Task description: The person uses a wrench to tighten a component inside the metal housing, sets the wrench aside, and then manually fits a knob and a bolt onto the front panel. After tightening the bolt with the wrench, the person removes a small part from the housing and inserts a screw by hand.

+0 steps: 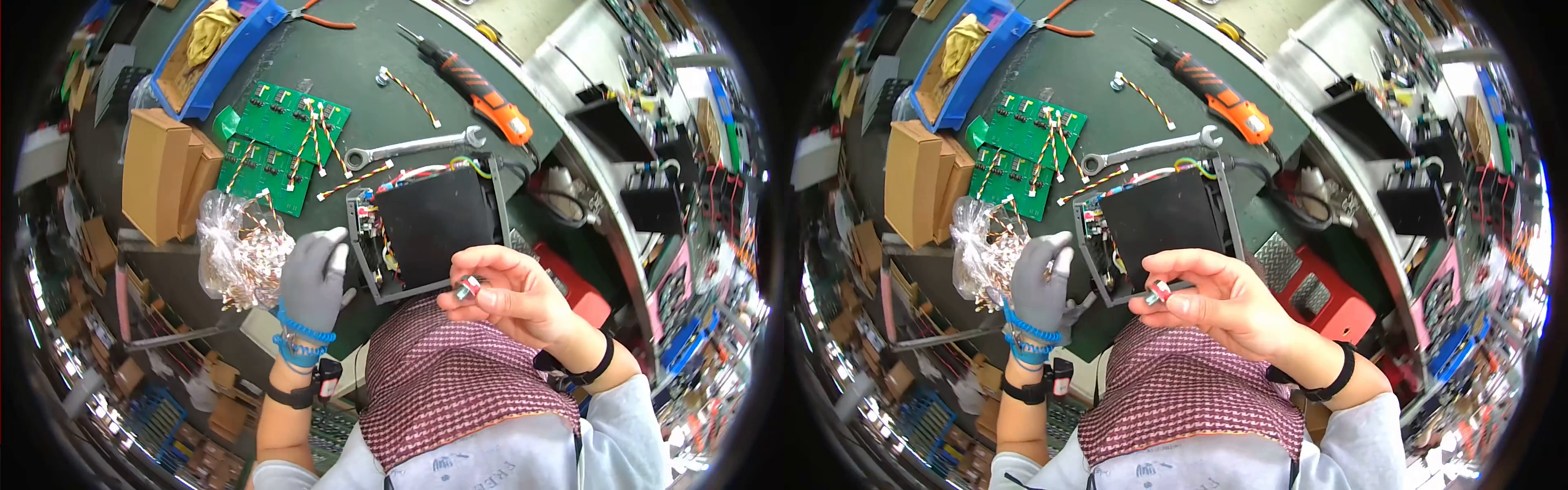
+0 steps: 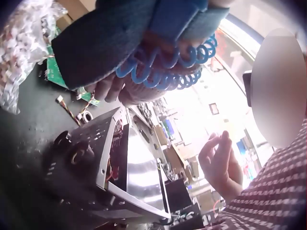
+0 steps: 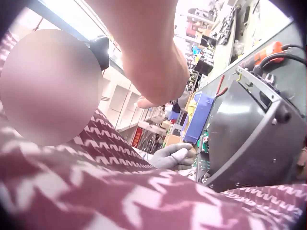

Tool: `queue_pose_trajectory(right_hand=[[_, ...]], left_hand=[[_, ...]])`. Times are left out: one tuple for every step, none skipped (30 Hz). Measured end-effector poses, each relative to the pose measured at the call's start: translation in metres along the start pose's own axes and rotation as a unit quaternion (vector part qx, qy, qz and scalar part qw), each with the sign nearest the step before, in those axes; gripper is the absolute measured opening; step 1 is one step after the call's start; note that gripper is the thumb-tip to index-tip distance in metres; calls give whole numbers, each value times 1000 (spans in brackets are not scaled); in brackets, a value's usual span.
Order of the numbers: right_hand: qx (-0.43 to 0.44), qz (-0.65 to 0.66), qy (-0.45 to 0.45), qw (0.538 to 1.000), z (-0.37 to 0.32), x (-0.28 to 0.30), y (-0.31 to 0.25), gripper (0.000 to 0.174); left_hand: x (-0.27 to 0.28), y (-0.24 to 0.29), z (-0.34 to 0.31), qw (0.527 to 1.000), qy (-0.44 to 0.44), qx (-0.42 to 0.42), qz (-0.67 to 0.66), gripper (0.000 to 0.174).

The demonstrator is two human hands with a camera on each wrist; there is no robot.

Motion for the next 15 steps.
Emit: queue_pose_trajectory(right_hand=[[8,-24,14,1000,-4,5,6,37],[17,-59,35,997,-6,11,10,34],[24,-133,69,988,-6,23,13,32],[30,-205,103,973,-7,39,19,30],[58,-223,138,963,-10,56,27,27],[56,-251,144,956,-13,66,31,27],[50,-256,149,954,-14,71,36,27],[41,-263,153,952,-14,75,39,27],[43,-258,149,954,-14,76,40,27],[36,-282,143,948,-13,77,42,27],[31,-306,138,941,-13,78,42,27],[34,-300,137,944,-12,81,42,27],[28,-295,132,946,-12,83,43,27],[23,-290,128,948,-12,85,43,27],[16,-287,132,949,-12,86,42,27]], left_hand=[[-4,8,5,994,-43,-74,62,24],[-8,16,9,978,-85,-146,123,23],[-12,29,14,972,-127,-164,116,21],[-14,35,19,968,-137,-166,126,21],[-22,44,20,945,-179,-209,178,18],[-29,52,23,916,-217,-250,227,15],[-36,55,26,883,-271,-246,293,11],[-37,59,30,881,-275,-245,298,11],[-46,56,31,829,-321,-228,398,12],[-55,52,32,764,-362,-208,491,13],[-65,37,43,818,-346,-112,446,15],[-70,29,41,814,-349,-111,451,15],[-71,34,39,782,-366,-111,492,13],[-72,40,37,749,-382,-112,530,12],[-71,48,36,744,-387,-112,533,12]])
Point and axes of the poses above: each hand's wrist, its own z-axis towards the middle knuckle, its own x-axis out of the back of the hand, y = z × x, the point moved 6 cm from there along z, towards the middle knuckle, and after that the axes turned 13 degrees about -y, right-handed, at the moved point
